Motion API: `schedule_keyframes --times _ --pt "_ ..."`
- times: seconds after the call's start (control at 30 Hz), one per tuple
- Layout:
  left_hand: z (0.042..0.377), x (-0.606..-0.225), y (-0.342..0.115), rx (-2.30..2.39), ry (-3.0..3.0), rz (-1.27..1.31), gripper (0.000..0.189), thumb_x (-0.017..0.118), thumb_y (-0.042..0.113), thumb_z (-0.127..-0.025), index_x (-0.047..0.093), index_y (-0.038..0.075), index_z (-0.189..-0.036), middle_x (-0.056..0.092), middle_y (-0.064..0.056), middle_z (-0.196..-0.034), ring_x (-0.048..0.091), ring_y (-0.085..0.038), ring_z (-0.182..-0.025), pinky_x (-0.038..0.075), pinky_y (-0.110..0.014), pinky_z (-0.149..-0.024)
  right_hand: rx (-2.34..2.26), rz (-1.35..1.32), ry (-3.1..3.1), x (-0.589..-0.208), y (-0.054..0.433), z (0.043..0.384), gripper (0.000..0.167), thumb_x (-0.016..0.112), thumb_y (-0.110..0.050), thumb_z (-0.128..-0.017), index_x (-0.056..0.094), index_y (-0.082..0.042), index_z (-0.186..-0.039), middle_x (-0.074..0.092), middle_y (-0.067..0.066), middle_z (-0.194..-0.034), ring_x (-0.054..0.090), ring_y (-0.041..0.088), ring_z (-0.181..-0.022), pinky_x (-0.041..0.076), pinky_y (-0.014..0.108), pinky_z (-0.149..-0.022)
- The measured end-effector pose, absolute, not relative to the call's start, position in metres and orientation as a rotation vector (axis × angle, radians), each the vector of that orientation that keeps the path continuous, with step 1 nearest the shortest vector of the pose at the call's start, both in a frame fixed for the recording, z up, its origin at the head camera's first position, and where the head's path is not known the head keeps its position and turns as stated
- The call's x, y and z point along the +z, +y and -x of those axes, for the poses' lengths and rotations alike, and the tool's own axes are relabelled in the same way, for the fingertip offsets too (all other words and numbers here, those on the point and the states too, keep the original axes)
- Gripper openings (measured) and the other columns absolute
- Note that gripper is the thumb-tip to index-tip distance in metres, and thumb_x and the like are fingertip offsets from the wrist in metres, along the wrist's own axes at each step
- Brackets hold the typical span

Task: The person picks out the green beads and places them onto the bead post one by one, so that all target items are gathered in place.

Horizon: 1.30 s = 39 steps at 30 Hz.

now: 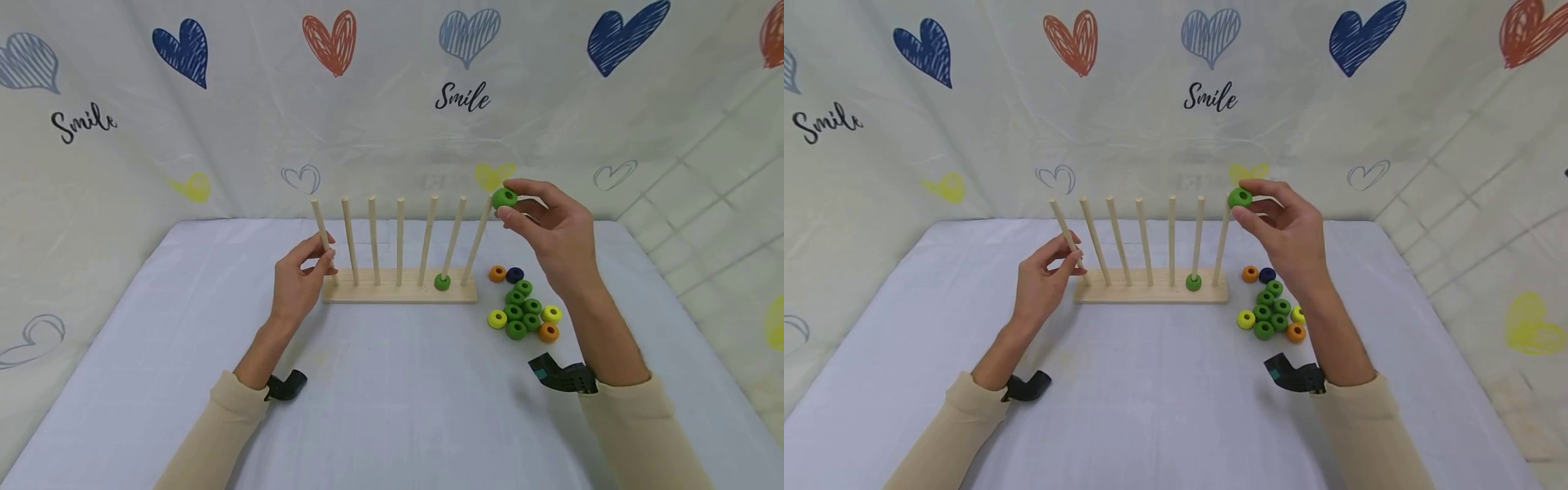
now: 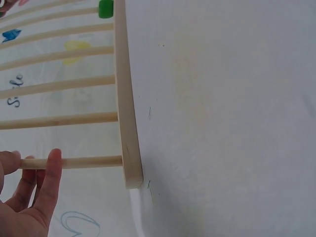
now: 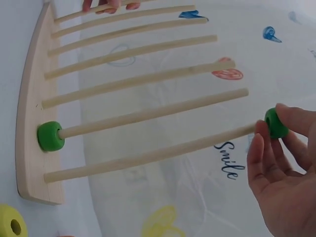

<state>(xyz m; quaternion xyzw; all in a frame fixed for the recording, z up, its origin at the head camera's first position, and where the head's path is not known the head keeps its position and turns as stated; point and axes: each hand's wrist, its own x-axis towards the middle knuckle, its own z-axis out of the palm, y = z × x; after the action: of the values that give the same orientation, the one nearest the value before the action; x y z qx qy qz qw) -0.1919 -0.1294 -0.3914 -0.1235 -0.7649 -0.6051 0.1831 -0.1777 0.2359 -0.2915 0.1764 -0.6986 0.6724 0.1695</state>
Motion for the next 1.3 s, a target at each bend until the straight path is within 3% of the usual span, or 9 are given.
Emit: schedule_keyframes --times 0.53,0.93,1.3 --pt "0.192 -0.392 -0.129 -1.705 -2.152 0.348 0.021 0.070 0.001 -0.098 0.071 0.004 -0.119 0.071 -0.024 -0.105 0.068 -0.009 -0.094 0.065 -0.027 -0.074 1.960 -0.617 -1.956 -0.284 0.227 0.175 0.037 0.072 0.003 -0.095 0.068 -0.002 -0.132 0.069 0.003 -0.122 0.072 0.011 -0.094 0.059 0.016 -0.089" --pt "0.191 -0.394 -0.130 -1.705 -2.144 0.342 0.021 0.070 0.003 -0.098 0.072 0.005 -0.119 0.071 -0.018 -0.103 0.068 -0.009 -0.094 0.065 -0.026 -0.073 1.858 -0.563 -2.078 -0.287 0.218 0.178 0.039 0.074 -0.002 -0.094 0.069 -0.007 -0.132 0.069 -0.001 -0.123 0.071 0.010 -0.095 0.058 0.015 -0.089" --pt "0.191 -0.394 -0.129 -1.716 -2.138 0.350 0.022 0.069 0.001 -0.098 0.071 0.005 -0.120 0.071 -0.021 -0.104 0.068 -0.016 -0.094 0.065 -0.026 -0.074 1.826 -0.571 -2.105 -0.287 0.213 0.181 0.038 0.073 -0.004 -0.096 0.068 -0.006 -0.133 0.071 0.000 -0.115 0.076 0.010 -0.090 0.060 0.016 -0.087"
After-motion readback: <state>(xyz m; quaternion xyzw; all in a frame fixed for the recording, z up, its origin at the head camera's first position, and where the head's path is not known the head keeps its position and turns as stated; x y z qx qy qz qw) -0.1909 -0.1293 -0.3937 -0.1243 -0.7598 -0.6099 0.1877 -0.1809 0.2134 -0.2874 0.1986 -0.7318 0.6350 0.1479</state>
